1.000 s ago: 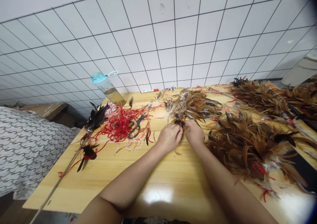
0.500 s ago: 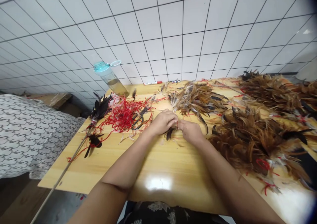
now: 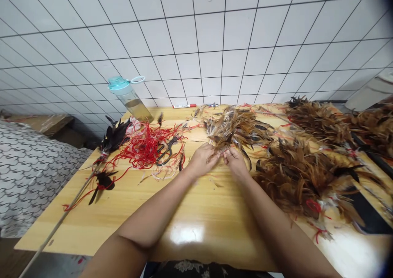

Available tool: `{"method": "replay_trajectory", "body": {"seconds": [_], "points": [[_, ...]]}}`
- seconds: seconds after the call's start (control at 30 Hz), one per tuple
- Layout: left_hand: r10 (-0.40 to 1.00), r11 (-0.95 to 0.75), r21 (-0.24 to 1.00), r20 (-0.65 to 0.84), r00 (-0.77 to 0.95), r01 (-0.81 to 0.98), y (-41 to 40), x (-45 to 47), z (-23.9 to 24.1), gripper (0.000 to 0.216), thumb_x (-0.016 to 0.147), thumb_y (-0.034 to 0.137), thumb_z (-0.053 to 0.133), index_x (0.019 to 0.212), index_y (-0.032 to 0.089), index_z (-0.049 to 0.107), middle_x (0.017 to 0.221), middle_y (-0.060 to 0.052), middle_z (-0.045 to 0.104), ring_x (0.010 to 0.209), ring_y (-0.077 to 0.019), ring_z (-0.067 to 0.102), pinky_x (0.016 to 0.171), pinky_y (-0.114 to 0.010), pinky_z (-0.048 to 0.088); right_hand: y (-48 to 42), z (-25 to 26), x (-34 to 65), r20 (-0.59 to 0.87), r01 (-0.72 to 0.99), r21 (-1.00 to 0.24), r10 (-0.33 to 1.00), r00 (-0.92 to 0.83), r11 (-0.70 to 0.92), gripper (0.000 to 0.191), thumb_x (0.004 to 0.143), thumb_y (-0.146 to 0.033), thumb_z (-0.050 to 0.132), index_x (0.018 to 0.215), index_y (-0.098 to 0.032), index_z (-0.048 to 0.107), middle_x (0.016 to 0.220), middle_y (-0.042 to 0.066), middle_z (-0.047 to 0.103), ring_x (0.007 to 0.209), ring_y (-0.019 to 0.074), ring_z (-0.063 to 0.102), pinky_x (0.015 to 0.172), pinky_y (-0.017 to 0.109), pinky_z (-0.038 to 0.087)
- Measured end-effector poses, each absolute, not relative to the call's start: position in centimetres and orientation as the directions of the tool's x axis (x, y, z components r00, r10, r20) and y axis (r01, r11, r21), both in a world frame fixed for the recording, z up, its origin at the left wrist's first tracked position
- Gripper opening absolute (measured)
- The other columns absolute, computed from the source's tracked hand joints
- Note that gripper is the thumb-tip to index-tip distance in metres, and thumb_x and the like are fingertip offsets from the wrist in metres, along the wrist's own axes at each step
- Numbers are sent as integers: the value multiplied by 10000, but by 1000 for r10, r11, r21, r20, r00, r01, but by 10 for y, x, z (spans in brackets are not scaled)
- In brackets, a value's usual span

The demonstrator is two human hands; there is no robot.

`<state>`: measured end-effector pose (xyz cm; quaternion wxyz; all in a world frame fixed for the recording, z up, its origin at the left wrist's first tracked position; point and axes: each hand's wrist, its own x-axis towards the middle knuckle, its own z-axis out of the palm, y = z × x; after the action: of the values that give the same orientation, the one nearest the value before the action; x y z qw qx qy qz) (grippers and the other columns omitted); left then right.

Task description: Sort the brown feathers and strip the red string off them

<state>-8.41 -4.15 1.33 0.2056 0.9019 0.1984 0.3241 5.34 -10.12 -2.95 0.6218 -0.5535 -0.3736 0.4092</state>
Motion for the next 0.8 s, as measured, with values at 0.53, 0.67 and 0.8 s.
{"method": "replay_trajectory", "body": {"seconds": [0.53,0.67,0.8], "points": [[555,-665,747,500,665,-7,-45,-80,16,91,840,204,547,776,162,597,903,-70,622,896,-147,573,815,-299,461,-107,-9,60,-225,-517,-852,948,227,-79,346,580,-378,745,627,-192,457,609,-60,428,515,59,354,490,202,251],[576,-565,822,457,678,-73,-45,-80,13,90,844,217,545,787,154,574,958,-82,638,919,-146,590,844,-304,463,-110,-7,58,-260,-649,-740,965,34,-176,363,562,-299,794,642,-184,459,604,-65,436,510,48,367,495,193,277],[690,-335,936,321,648,-107,-42,-84,11,157,864,302,531,824,151,547,903,-68,627,870,-136,598,826,-294,473,-112,-5,54,-274,-694,-690,962,-17,-208,299,615,-259,769,723,-184,501,696,-49,522,509,38,374,489,190,290]]}}
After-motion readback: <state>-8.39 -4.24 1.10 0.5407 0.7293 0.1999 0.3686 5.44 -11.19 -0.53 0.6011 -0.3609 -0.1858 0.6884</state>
